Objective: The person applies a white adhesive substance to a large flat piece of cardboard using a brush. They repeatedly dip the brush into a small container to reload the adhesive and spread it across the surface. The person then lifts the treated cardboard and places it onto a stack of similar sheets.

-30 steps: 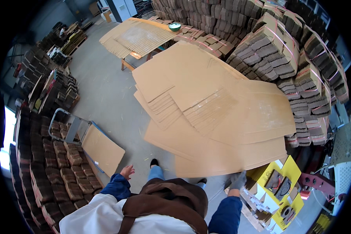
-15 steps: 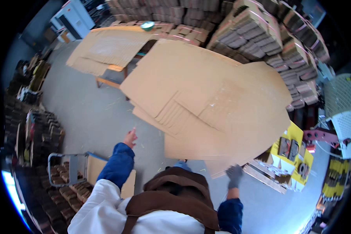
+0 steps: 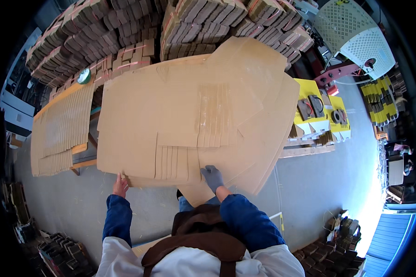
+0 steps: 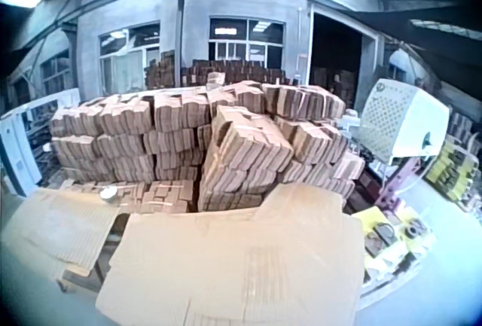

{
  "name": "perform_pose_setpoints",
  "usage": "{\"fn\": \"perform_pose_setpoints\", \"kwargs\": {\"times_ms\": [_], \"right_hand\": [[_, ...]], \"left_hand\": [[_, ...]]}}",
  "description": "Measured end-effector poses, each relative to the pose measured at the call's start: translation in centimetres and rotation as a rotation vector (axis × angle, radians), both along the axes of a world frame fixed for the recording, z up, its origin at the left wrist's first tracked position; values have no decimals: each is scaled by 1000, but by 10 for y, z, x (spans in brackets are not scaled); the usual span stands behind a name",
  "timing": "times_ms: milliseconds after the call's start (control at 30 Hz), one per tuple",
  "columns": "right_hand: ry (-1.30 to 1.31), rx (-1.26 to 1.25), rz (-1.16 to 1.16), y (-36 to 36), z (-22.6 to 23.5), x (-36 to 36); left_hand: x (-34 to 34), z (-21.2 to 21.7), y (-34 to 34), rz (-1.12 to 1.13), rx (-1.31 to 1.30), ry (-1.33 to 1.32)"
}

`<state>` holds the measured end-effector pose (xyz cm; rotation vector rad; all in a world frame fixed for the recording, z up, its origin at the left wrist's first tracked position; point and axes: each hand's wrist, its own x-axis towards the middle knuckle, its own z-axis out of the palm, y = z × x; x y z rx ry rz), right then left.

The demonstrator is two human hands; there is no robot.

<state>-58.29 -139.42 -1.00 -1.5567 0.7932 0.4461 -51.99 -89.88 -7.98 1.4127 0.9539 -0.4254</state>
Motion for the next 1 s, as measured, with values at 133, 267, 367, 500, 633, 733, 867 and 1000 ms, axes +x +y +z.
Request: {"fn": "perform_pose_setpoints", "kwargs": {"times_ms": [133,267,367,500,633,733,867,1000], "right_hand": [[-159,-159,-40,-3,-56,-12],[-87,-86,-73,31,-16,6],[-10,-127,-30,36,18,17],[33,-339,149,48,43,28],[-124,-302,172,52,56,34],[-176,-333,235,53,52,38],[-179,-308,229,55,49,44],[-169,-156,255,53,57,52]], "left_hand": [[12,-7,-5,3,-314,-82],[6,4,7,-42,-421,-266],[8,14,-5,-38,-481,-296],[10,18,-7,0,-523,-331],[11,27,-11,30,-573,-329],[12,24,-7,57,-591,-338],[8,22,-8,110,-587,-329],[11,33,-3,132,-660,-292]]}}
